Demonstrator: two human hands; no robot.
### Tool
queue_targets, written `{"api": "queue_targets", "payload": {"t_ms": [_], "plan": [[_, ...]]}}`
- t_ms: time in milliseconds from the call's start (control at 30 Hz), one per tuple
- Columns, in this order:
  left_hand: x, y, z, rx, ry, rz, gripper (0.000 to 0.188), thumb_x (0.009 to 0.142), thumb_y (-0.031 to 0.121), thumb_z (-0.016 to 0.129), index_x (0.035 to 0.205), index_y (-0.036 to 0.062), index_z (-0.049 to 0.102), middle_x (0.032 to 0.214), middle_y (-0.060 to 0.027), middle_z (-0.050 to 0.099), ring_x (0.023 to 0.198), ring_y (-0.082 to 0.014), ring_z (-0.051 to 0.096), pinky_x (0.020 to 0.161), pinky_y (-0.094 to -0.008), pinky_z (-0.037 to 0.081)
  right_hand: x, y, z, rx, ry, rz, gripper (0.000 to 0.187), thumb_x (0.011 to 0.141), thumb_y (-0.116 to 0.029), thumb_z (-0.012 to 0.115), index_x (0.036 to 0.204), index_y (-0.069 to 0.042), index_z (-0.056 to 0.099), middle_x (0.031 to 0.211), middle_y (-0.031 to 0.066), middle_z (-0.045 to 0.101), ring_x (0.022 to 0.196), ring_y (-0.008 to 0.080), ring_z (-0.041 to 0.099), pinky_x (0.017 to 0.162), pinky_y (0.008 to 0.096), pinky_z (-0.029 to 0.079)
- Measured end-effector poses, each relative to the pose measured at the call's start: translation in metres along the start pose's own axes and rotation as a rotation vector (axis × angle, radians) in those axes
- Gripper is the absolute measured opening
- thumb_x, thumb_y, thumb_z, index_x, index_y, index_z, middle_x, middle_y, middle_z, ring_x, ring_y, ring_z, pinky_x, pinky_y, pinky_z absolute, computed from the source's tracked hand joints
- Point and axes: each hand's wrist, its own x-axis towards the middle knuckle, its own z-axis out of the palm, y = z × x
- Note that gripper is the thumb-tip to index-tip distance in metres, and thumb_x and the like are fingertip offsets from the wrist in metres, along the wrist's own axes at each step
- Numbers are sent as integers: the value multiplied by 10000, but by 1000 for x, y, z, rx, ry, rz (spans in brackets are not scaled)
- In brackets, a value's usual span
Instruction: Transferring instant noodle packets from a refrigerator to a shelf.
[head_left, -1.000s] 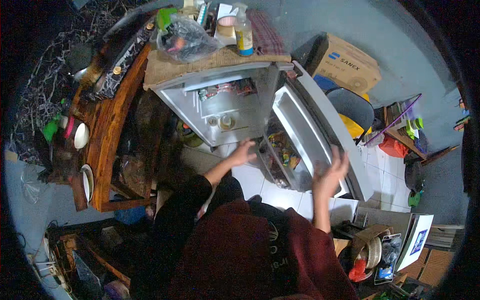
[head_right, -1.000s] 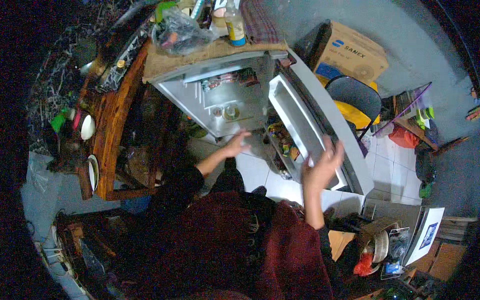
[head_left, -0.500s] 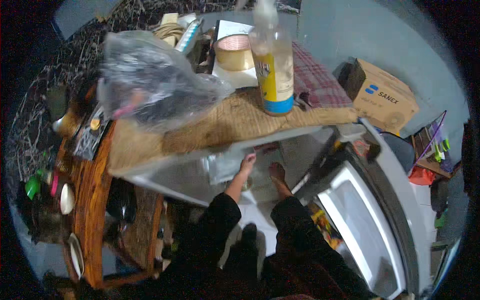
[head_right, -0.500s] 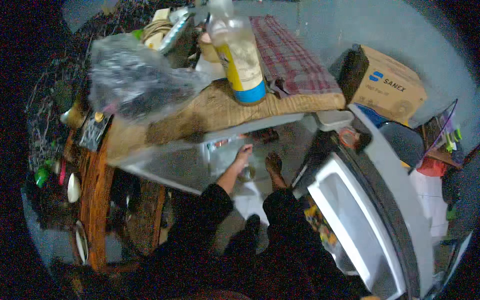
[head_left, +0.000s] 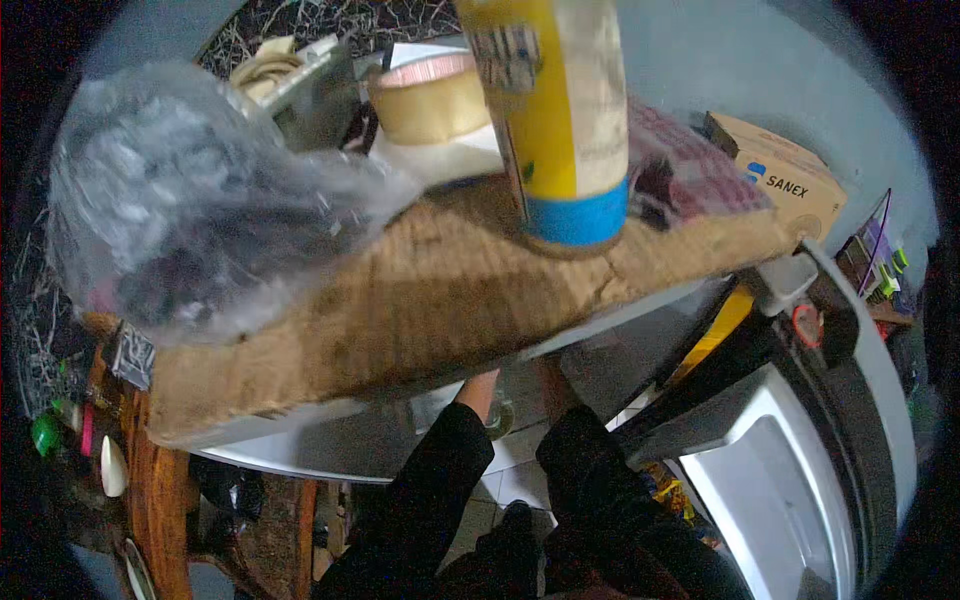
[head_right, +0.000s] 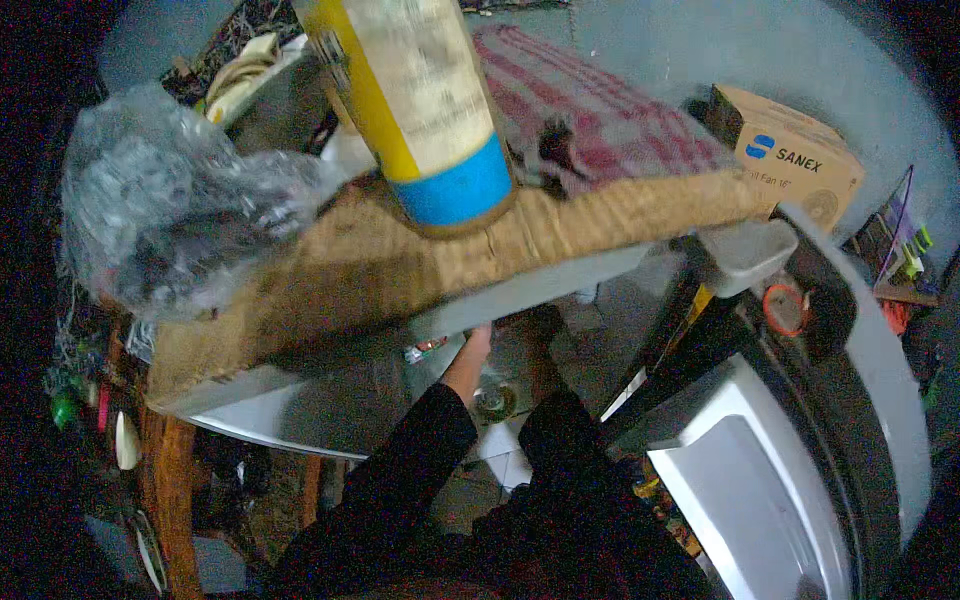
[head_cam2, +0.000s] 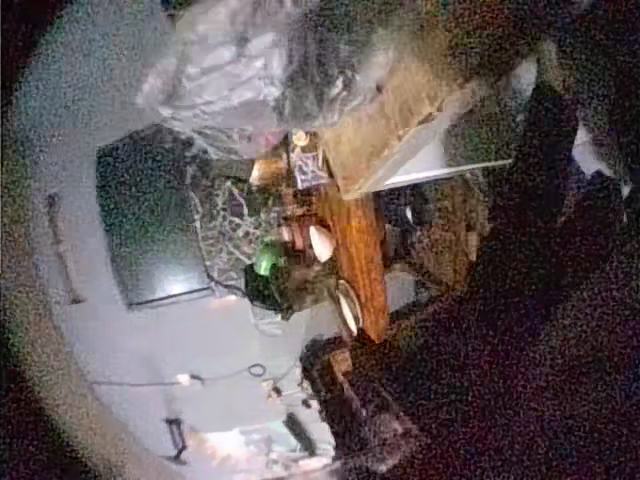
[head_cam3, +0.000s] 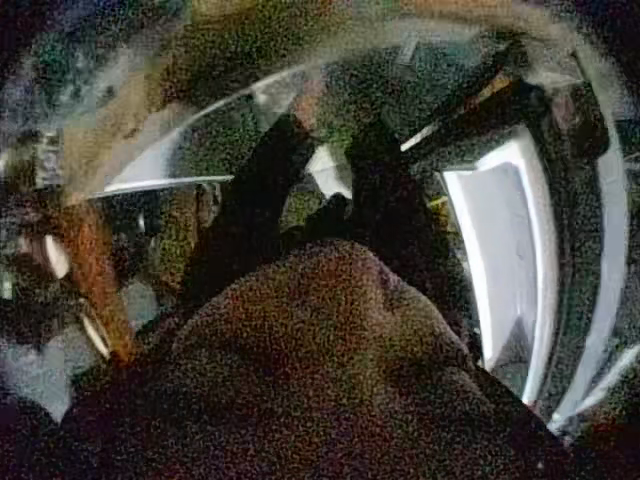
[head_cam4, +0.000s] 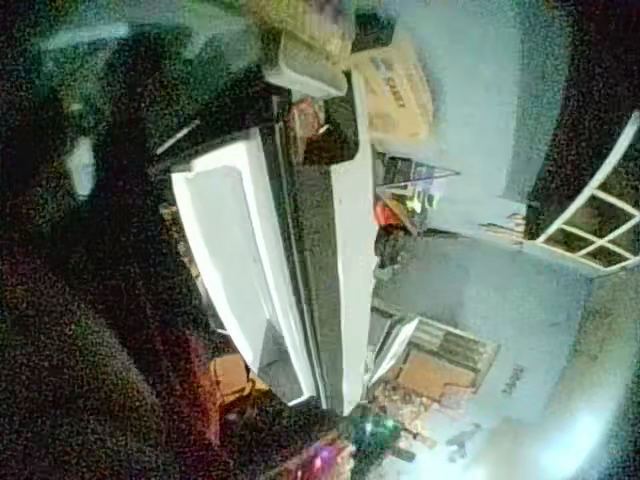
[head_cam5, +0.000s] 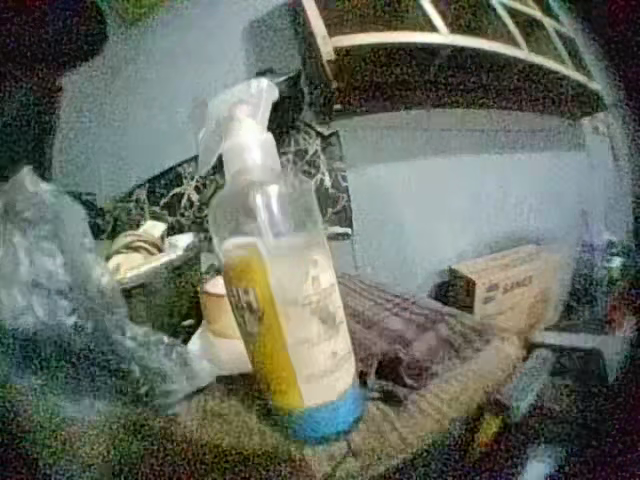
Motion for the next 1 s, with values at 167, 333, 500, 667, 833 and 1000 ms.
{"api": "queue_targets", "payload": {"t_ms": [167, 333, 500, 667, 833, 1000], "plan": [[-40, 34, -27, -66, 88, -26, 192, 802, 205, 566, 967, 109, 580, 938, -24, 560, 813, -153, 515, 681, -318, 430, -70, -20, -32, 252, 42, 74, 194, 702, -89, 617, 853, 30, 591, 823, 73, 605, 673, 157, 545, 575, 289, 442], [-175, 101, -90, -204, 158, -77, 173, 803, 195, 564, 956, 117, 588, 921, -14, 556, 778, -143, 516, 644, -321, 440, -230, -89, -162, 319, 150, -8, 127, 672, -55, 639, 755, 36, 609, 728, 70, 614, 582, 135, 551, 539, 262, 447], [-354, 198, -165, -323, 139, -180, 106, 776, 99, 594, 695, 32, 608, 681, -23, 566, 625, -112, 508, 590, -249, 430, -363, -196, -359, 102, -109, -63, 91, 602, 14, 645, 685, 25, 607, 661, 107, 593, 599, 164, 589, 556, 261, 462], [-468, 298, -219, 15, -159, 94, 139, 812, 26, 475, 681, 33, 517, 739, -37, 537, 704, -122, 499, 664, -260, 410, -427, -281, -512, -65, -261, -524, 180, 586, 52, 604, 742, -39, 599, 712, 92, 538, 695, 242, 533, 660, 290, 441], [-511, 369, -236, 273, -216, 189, 130, 820, 34, 410, 702, 43, 463, 764, -31, 499, 748, -138, 474, 735, -262, 380, -443, -299, -638, -134, -266, -605, 137, 649, 86, 541, 714, -35, 547, 813, 89, 495, 723, 238, 500, 661, 307, 417], [-531, 391, -245, -49, 119, 99, 60, 797, 35, 395, 763, 68, 432, 855, -14, 426, 856, -126, 412, 808, -256, 325, -439, -272, -657, 252, -442, -263, 91, 784, 32, 499, 834, -38, 468, 789, -1, 467, 712, 61, 439, 627, 194, 377]]}}
